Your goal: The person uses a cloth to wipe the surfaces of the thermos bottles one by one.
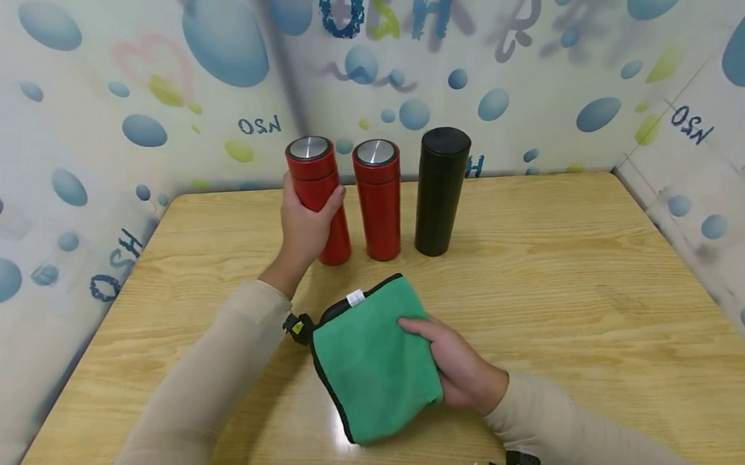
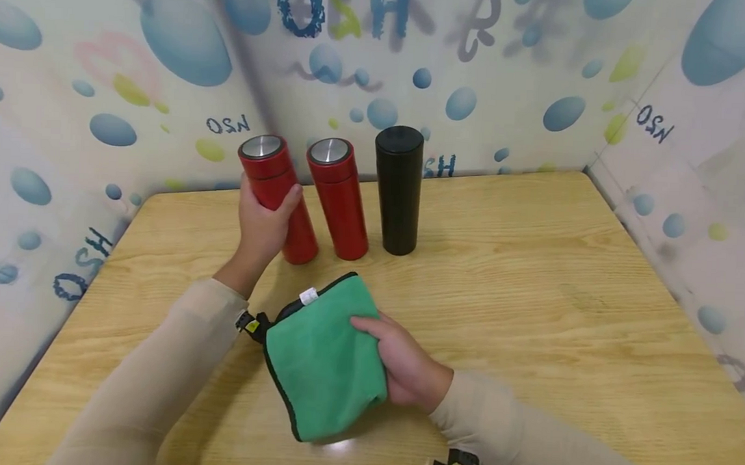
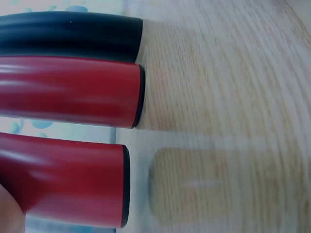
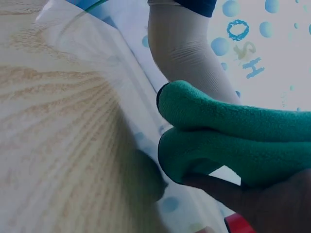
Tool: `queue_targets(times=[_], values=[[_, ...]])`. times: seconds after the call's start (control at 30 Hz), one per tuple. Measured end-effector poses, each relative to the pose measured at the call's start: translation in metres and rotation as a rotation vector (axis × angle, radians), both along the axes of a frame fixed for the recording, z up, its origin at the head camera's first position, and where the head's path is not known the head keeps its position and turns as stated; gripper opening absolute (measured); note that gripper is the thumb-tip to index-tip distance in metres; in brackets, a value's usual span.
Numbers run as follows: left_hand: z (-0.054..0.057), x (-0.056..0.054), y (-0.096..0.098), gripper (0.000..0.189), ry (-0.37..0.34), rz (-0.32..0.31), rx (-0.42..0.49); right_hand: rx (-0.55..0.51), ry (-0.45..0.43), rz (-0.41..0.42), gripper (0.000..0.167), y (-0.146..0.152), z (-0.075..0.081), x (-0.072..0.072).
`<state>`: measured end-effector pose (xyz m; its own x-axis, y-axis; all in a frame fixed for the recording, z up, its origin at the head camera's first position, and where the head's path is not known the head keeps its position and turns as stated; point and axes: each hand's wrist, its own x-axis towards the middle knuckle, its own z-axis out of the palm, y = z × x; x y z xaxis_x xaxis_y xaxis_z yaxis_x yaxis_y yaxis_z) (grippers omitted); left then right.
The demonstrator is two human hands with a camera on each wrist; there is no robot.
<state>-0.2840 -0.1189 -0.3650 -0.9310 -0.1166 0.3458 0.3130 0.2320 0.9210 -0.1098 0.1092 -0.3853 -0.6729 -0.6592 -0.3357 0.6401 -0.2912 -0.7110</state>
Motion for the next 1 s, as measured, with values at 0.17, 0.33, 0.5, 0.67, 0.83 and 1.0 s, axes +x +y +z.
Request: queue_targets(times=[0.17,0.33,0.5,0.67,0.83,1.0], values=[[-0.003,-0.003,0.002,0.066,0.005,-0.01,0.01,-0.001,-0.03,0.034,0.051,-0.002,-0.001,0.0],[-0.007,-0.004,0.001,0.067,0.037,-0.023,0.005,-0.048,-0.043,0.08,0.048,-0.002,-0.001,0.003],[-0.011,-0.005,-0.002,0.067,0.03,-0.021,0.012,-0.058,-0.032,0.065,0.05,-0.004,-0.002,0.005],[-0.012,-0.005,-0.003,0.067,0.026,-0.028,0.028,-0.043,-0.034,0.046,0.052,-0.007,-0.003,0.003],[-0.011,-0.003,-0.003,0.068,-0.003,-0.036,0.028,0.048,-0.047,-0.026,0.051,-0.008,-0.005,0.003],[-0.006,-0.001,-0.001,0.07,-0.024,-0.049,0.021,0.191,-0.053,-0.213,0.053,-0.008,-0.005,-0.002]])
